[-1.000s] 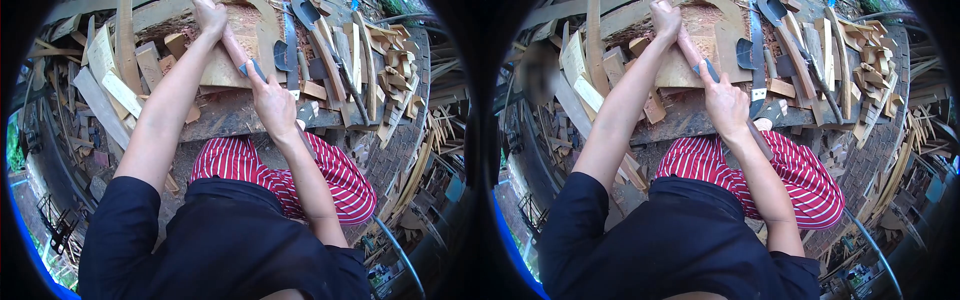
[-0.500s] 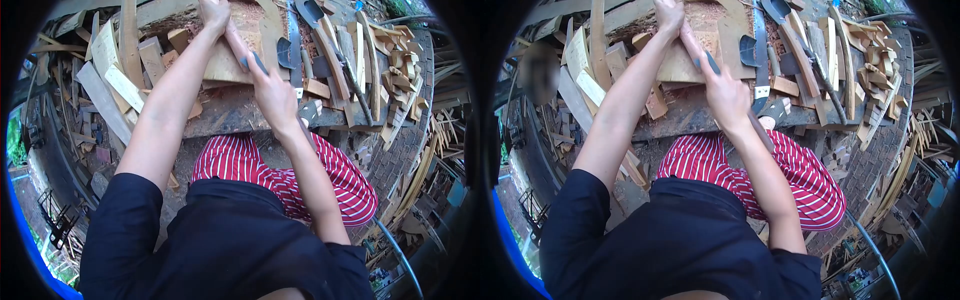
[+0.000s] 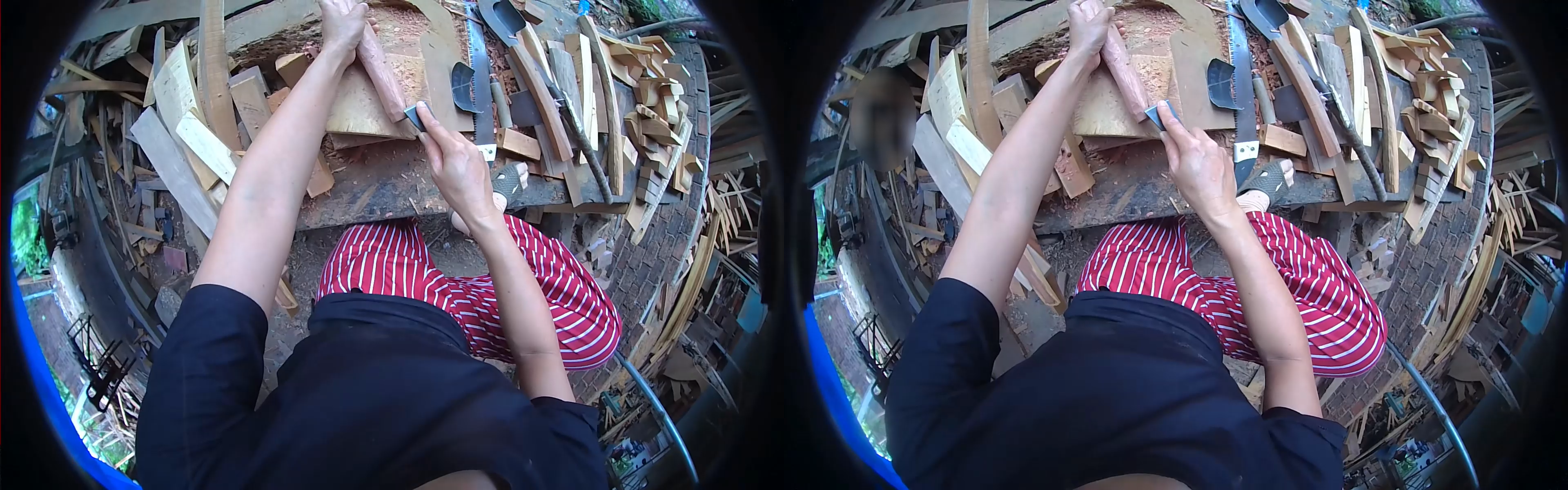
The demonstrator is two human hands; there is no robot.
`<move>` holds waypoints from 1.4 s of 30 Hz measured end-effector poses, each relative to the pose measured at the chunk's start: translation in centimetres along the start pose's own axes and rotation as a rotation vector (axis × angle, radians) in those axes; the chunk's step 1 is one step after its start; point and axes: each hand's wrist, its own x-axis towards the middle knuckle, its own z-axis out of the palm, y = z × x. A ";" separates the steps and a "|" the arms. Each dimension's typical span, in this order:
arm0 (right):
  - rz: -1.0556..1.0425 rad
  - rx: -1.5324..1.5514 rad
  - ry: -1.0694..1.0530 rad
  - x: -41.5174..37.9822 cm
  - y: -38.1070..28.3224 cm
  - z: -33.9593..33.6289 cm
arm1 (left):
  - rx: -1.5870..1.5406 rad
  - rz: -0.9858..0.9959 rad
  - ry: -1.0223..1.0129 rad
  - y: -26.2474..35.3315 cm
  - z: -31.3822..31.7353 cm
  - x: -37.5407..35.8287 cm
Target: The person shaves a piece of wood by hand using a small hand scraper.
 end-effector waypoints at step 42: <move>0.040 -0.166 -0.067 0.8 -3.1 0.5 | -0.104 -0.003 0.030 -0.9 0.1 1.1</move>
